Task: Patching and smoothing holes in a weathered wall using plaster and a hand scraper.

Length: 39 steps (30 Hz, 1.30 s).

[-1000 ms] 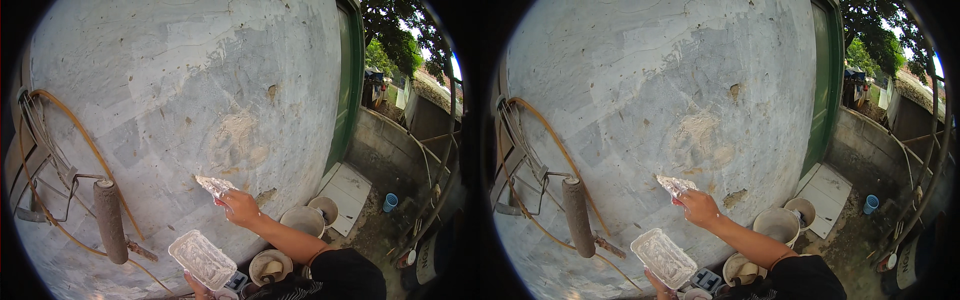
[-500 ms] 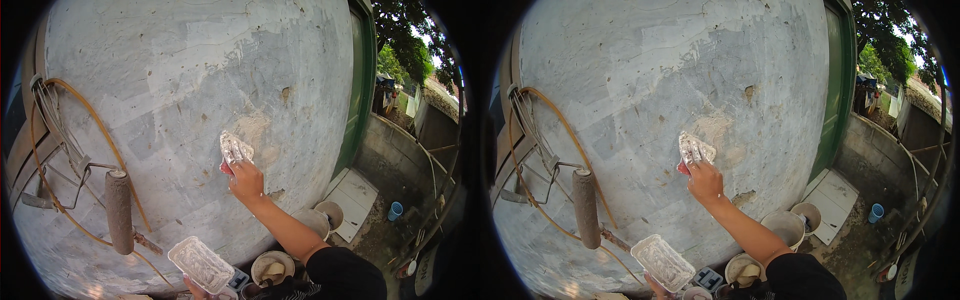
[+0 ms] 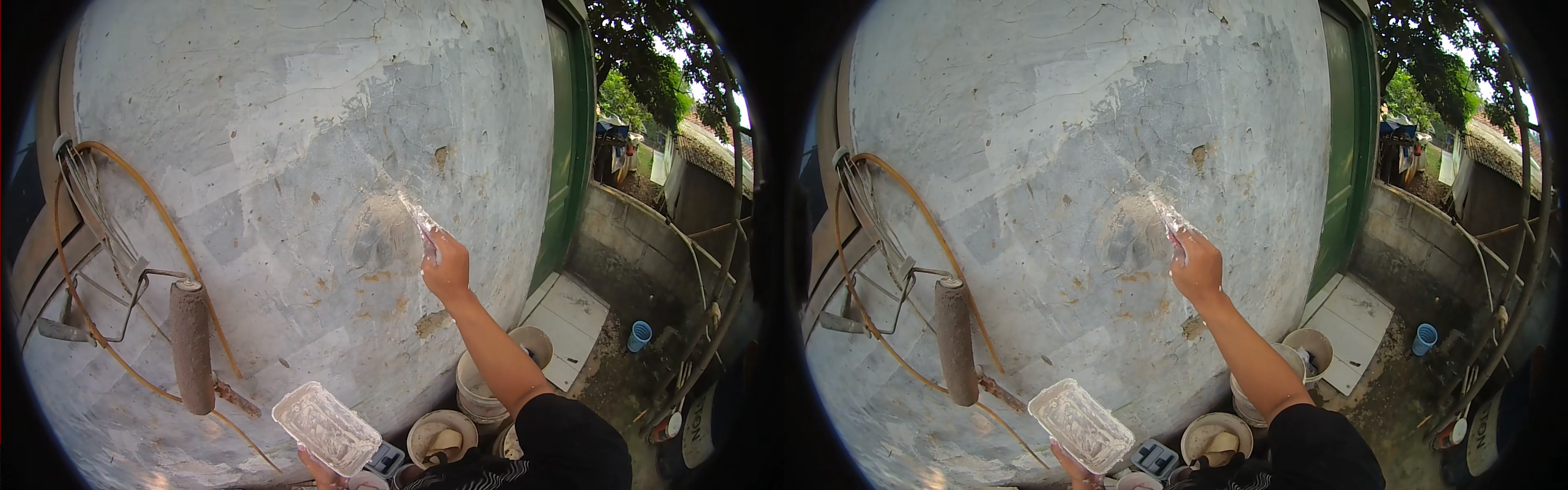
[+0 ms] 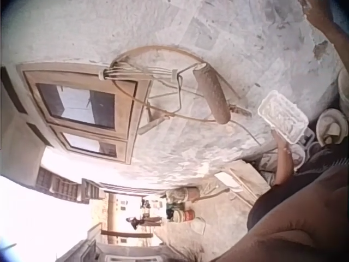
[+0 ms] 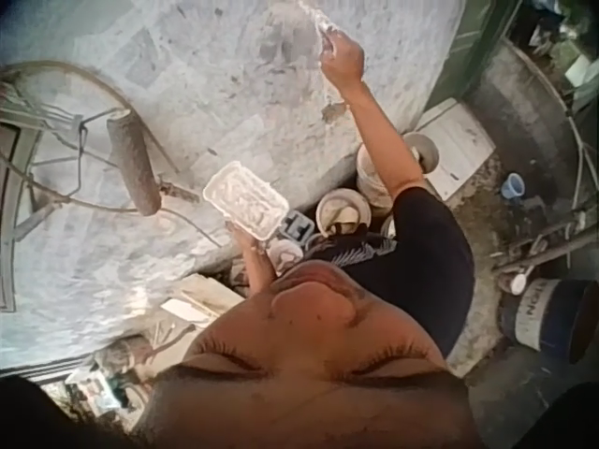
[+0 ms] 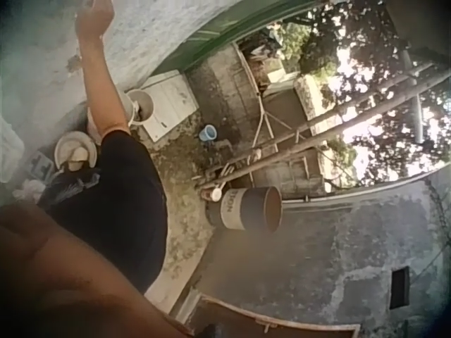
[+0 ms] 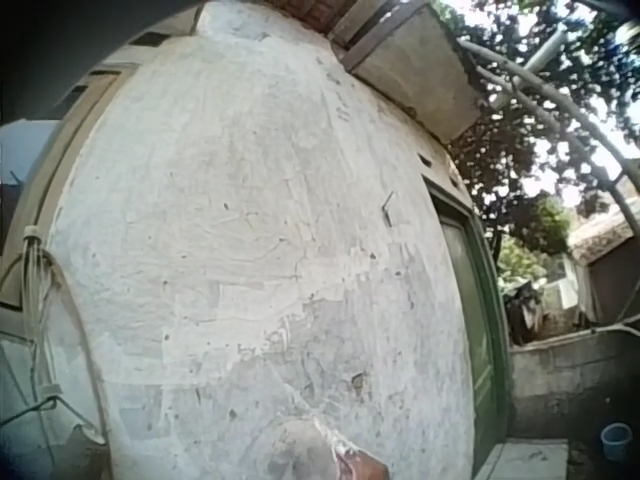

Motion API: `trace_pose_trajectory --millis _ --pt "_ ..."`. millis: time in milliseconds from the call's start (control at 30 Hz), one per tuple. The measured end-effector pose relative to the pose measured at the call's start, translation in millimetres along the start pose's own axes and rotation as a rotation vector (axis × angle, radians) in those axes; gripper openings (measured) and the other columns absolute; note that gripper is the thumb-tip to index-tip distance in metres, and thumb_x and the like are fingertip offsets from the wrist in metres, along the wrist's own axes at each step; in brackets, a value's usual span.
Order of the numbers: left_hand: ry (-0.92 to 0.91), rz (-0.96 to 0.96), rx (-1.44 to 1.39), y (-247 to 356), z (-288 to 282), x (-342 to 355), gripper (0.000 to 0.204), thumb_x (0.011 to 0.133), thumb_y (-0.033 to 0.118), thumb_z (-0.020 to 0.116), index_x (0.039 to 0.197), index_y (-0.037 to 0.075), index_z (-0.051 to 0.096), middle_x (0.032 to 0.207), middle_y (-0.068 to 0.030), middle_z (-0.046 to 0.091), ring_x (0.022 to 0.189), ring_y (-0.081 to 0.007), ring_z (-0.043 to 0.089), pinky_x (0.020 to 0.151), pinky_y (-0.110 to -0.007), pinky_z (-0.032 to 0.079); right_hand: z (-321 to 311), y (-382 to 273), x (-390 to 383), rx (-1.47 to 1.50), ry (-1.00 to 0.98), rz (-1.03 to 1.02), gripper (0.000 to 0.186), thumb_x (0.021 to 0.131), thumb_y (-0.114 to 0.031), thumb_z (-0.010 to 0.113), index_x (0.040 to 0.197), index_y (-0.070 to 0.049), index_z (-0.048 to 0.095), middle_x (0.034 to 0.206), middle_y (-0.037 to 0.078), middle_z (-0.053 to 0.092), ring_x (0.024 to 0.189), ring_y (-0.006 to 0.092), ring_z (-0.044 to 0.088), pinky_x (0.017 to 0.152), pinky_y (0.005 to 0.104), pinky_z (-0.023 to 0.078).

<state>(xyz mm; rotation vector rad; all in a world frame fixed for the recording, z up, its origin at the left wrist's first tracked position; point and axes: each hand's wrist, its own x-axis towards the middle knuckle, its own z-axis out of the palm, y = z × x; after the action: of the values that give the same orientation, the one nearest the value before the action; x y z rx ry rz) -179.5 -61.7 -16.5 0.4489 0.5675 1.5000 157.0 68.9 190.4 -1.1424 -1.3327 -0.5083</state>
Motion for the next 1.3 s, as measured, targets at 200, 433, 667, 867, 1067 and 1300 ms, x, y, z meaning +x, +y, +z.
trace_pose_trajectory --millis 200,433,667,867,1067,1300 --pt "0.118 0.031 0.148 5.6 -27.7 -10.5 0.057 0.090 0.033 0.055 0.135 0.002 0.037 0.124 -0.0183 0.053 0.103 -0.0340 0.060 0.078 -0.046 0.057 53.8 -22.7 4.1 -0.118 -0.061 0.080 0.035 0.066 0.001 0.058 0.100 -0.002 0.064 0.092 0.016 0.062 0.093 0.0359 0.058 0.076 0.0415 0.049" --pt "0.032 -0.011 0.139 3.4 -26.4 -10.4 0.067 0.088 0.049 0.043 0.140 0.008 0.031 0.132 -0.0151 0.047 0.112 -0.0356 0.053 0.089 -0.052 0.048 71.5 -53.3 -105.2 -0.098 -0.340 -0.187 0.043 0.067 -0.003 0.062 0.110 -0.009 0.064 0.106 0.011 0.062 0.106 0.0316 0.058 0.084 0.0409 0.050" --pt "-0.006 0.036 0.016 6.9 -9.1 -22.6 0.076 0.087 0.061 0.034 0.141 0.009 0.030 0.133 -0.0139 0.045 0.113 -0.0361 0.051 0.090 -0.053 0.046 21.3 -40.4 -123.5 0.129 -0.810 0.335 0.031 0.077 -0.005 0.061 0.108 -0.004 0.062 0.105 0.011 0.065 0.094 0.0285 0.063 0.079 0.0320 0.050" --pt "-0.188 0.169 0.036 23.7 17.2 -39.2 0.083 0.081 0.063 0.048 0.142 0.010 0.029 0.136 -0.0127 0.043 0.119 -0.0345 0.048 0.097 -0.052 0.043 -3.0 -47.7 -121.7 1.068 -0.402 0.839 0.023 0.084 0.000 0.057 0.107 0.001 0.058 0.098 0.007 0.064 0.089 0.0141 0.061 0.079 0.0293 0.049" --pt "-0.224 0.223 0.073 30.2 29.0 -49.0 0.101 0.067 0.058 0.067 0.142 0.004 0.024 0.134 -0.0150 0.043 0.121 -0.0322 0.047 0.100 -0.046 0.042 -36.8 -100.7 -105.9 1.385 -0.253 0.929 0.024 0.085 0.000 0.058 0.108 0.003 0.055 0.103 0.011 0.063 0.092 0.0177 0.061 0.083 0.0322 0.050" --pt "-0.207 0.217 -0.076 25.5 23.9 -54.5 0.100 0.067 0.053 0.068 0.141 0.002 0.025 0.134 -0.0148 0.044 0.121 -0.0325 0.047 0.100 -0.047 0.042 -36.1 -131.4 -129.9 1.291 -0.353 0.808 0.031 0.082 -0.002 0.060 0.111 0.004 0.049 0.106 0.012 0.060 0.095 0.0201 0.060 0.086 0.0336 0.048"
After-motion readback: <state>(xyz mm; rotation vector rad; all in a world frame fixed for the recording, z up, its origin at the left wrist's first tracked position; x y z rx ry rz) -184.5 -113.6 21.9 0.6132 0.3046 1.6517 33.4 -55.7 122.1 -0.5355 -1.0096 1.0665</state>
